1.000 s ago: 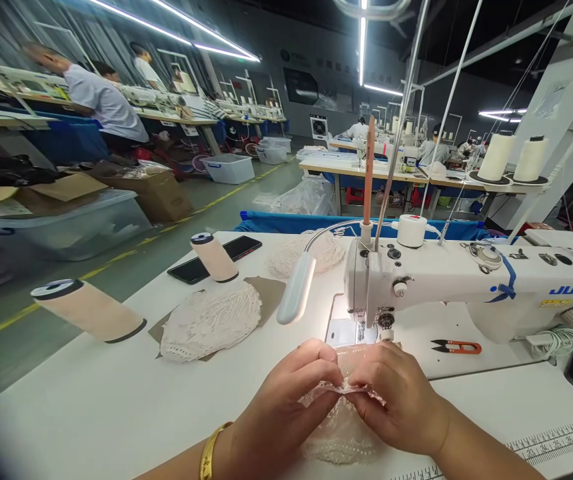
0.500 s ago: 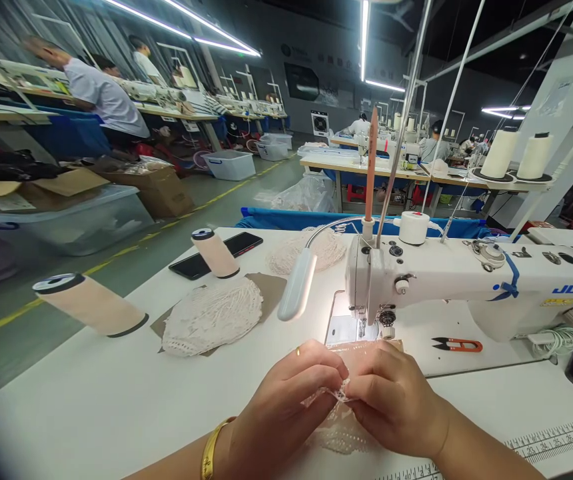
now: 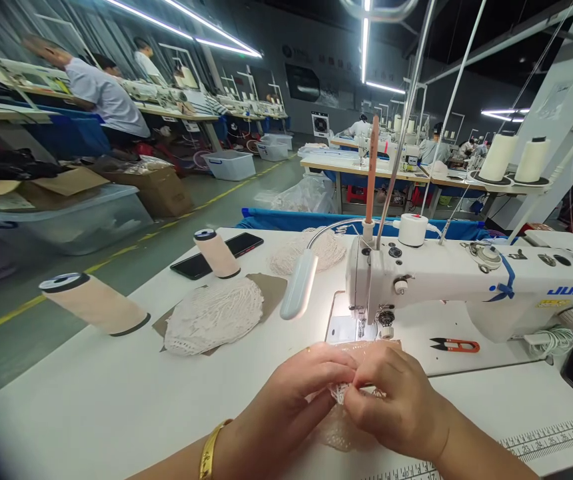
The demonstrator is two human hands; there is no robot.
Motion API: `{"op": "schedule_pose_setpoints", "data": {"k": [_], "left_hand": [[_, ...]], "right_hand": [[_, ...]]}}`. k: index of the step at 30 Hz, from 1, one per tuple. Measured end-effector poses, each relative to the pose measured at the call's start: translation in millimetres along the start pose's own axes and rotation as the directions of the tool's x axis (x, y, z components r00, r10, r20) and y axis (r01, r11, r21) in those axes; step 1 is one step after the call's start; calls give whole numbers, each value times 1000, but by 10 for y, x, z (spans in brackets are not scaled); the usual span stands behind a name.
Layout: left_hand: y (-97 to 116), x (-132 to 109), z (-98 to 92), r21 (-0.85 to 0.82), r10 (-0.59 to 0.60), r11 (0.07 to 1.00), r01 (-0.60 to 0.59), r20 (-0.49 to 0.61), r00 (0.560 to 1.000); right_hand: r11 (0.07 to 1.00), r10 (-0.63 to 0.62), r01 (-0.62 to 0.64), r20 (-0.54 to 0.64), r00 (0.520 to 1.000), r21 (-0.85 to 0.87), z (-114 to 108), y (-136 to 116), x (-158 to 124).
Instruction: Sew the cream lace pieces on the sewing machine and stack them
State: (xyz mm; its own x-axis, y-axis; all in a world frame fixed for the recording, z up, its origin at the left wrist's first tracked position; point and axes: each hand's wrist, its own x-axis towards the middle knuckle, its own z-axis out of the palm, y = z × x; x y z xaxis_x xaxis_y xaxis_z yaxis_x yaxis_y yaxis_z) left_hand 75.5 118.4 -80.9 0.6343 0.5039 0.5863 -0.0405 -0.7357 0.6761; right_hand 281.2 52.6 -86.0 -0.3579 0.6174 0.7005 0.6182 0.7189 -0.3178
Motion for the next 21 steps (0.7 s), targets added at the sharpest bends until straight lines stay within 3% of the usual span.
{"op": "schedule_pose_setpoints", "data": {"k": [2,4,6,7,9,11,13,15,19,21], "left_hand": [[133,30,-56,-187,-190,958,218,157,969],[241,48,-104,-299,-347,835,463,367,863],[273,64,-120,-319,-385,744,587,514,767],[251,72,-111,-298,-384,753,587,526,759],[139,85,-60,-169,-380,858,485,426,821],[-26,81,20,99,-342,940,328,253,905],[-183,61,96,389,-293,892,231,108,950],[-289,35,143,561,-231,809,173,33,972],[-362,8,138,610,-3,789,-69,116,993],[-375,6,113,569,43,813,-124,154,987]], "right_hand": [[996,67,-69,50,997,48,-117,-135,14],[976,169,-185,139,976,116,-233,-274,34],[913,330,-369,216,919,172,-282,-339,58],[877,399,-446,244,884,181,-264,-325,70],[829,490,-541,284,824,138,-146,-204,84],[824,532,-565,287,797,41,43,-2,81],[836,542,-543,265,797,-78,228,199,66],[849,528,-495,245,813,-186,350,340,49],[847,509,-446,201,837,-288,387,429,43],[850,500,-435,197,843,-297,357,439,50]]}}
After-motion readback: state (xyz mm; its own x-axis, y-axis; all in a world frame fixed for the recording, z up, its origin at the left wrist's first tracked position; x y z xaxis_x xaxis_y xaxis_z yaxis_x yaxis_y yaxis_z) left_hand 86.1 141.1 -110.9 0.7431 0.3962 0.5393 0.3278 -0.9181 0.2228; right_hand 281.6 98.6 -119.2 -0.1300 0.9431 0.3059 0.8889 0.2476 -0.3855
